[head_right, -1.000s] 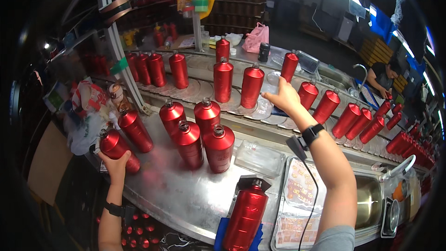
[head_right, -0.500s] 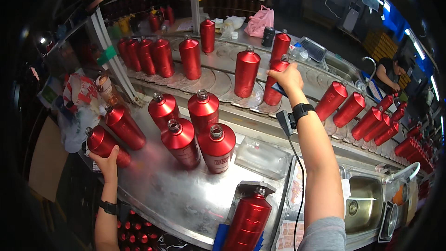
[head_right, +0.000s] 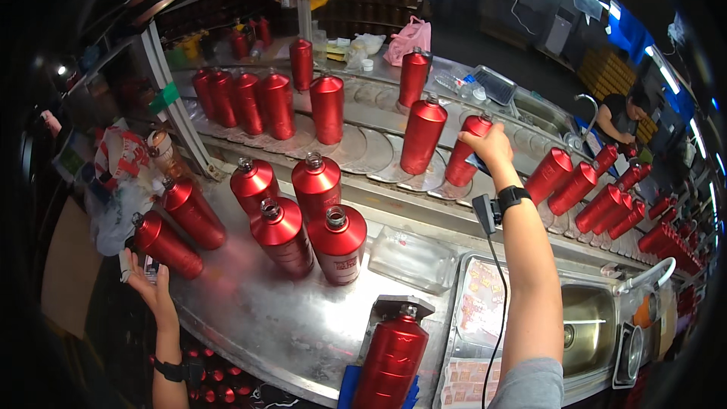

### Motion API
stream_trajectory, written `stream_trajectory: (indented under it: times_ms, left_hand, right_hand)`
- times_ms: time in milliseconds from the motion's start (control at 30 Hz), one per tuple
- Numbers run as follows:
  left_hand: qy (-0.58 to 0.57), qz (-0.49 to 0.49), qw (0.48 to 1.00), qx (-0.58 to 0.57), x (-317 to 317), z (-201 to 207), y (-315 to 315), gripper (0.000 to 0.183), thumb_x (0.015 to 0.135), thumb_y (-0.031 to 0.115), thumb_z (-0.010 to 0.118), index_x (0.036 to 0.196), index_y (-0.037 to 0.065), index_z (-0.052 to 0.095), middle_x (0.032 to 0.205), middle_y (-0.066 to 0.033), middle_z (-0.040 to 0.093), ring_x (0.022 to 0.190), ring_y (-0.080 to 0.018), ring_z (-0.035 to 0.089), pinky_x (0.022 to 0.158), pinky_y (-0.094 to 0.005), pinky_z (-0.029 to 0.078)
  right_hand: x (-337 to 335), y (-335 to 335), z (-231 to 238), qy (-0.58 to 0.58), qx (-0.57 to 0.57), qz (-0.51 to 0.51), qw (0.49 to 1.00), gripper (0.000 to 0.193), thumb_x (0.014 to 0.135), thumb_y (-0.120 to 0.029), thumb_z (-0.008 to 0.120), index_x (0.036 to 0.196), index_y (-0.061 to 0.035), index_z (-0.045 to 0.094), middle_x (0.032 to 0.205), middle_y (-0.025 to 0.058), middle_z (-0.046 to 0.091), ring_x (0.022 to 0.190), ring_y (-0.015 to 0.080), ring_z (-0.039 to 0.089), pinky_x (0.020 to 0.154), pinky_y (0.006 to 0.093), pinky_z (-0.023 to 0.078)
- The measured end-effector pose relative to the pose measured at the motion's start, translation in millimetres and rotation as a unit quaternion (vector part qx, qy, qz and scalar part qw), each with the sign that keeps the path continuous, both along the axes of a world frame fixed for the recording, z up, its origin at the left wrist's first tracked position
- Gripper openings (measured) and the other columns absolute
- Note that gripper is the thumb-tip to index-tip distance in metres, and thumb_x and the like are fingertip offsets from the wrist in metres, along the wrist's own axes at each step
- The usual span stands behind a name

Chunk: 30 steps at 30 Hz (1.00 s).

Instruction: Applying labels and protective seals to red metal bottles on an industrial assembly line.

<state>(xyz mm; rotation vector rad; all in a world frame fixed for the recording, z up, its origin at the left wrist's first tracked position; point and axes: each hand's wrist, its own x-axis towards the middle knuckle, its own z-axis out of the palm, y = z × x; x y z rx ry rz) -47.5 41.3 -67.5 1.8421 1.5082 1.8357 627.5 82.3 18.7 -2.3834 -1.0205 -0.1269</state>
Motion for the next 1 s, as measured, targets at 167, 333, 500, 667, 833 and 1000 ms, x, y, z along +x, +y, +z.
stream_trajectory:
  times_ms: [167,333,500,667,833,1000]
  left_hand:
    - [0.040,-0.012,0.999,0.028,9,17,-19,0.083,0.088,0.017,0.062,0.150,-0.004,0.012,0.157,-0.0217,0.017,0.146,-0.0362,0.020,0.119,-0.0480,0.011]
    - [0.062,-0.041,0.996,0.058,22,31,-28,0.085,0.087,0.021,0.062,0.150,-0.006,0.012,0.155,-0.0256,0.019,0.145,-0.0380,0.020,0.119,-0.0487,0.010]
    - [0.098,-0.074,0.989,0.077,35,36,-34,0.088,0.084,0.022,0.062,0.148,-0.009,0.010,0.154,-0.0280,0.018,0.145,-0.0388,0.019,0.119,-0.0488,0.008]
    - [0.105,-0.117,0.987,0.042,55,27,-33,0.085,0.087,0.024,0.060,0.148,-0.009,0.011,0.154,-0.0269,0.020,0.145,-0.0369,0.019,0.119,-0.0475,0.009]
    - [0.094,-0.121,0.988,0.021,54,18,-35,0.082,0.087,0.022,0.059,0.148,-0.008,0.013,0.154,-0.0261,0.022,0.145,-0.0366,0.021,0.119,-0.0471,0.010]
    - [0.073,-0.152,0.986,-0.015,65,12,-30,0.082,0.086,0.019,0.059,0.149,-0.007,0.013,0.154,-0.0253,0.023,0.145,-0.0361,0.021,0.120,-0.0461,0.009]
  right_hand:
    - [11,-15,0,0.006,-0.004,-0.030,1.000,0.089,0.064,-0.056,0.081,0.119,0.0048,0.046,0.112,0.0273,0.066,0.107,0.0388,0.064,0.094,0.0428,0.049]
    - [-11,-26,-5,-0.193,0.106,-0.054,0.974,0.102,0.072,-0.048,0.079,0.148,-0.0050,0.028,0.142,0.0253,0.041,0.115,0.0406,0.058,0.094,0.0466,0.050]
    - [-48,1,8,-0.168,0.093,0.008,0.981,0.097,0.076,-0.059,0.071,0.144,-0.0007,0.034,0.139,0.0260,0.045,0.120,0.0392,0.056,0.090,0.0458,0.052]
    - [-19,19,-12,-0.006,0.025,-0.064,0.998,0.092,0.067,-0.064,0.075,0.120,0.0064,0.048,0.109,0.0275,0.067,0.104,0.0403,0.066,0.088,0.0458,0.052]
    - [-11,9,-14,-0.041,0.011,-0.081,0.996,0.083,0.071,-0.061,0.073,0.115,0.0057,0.049,0.106,0.0274,0.067,0.101,0.0398,0.067,0.086,0.0459,0.052]
    - [10,-8,-18,-0.055,0.014,-0.081,0.995,0.082,0.072,-0.061,0.071,0.114,0.0063,0.050,0.106,0.0279,0.067,0.101,0.0403,0.066,0.087,0.0462,0.052]
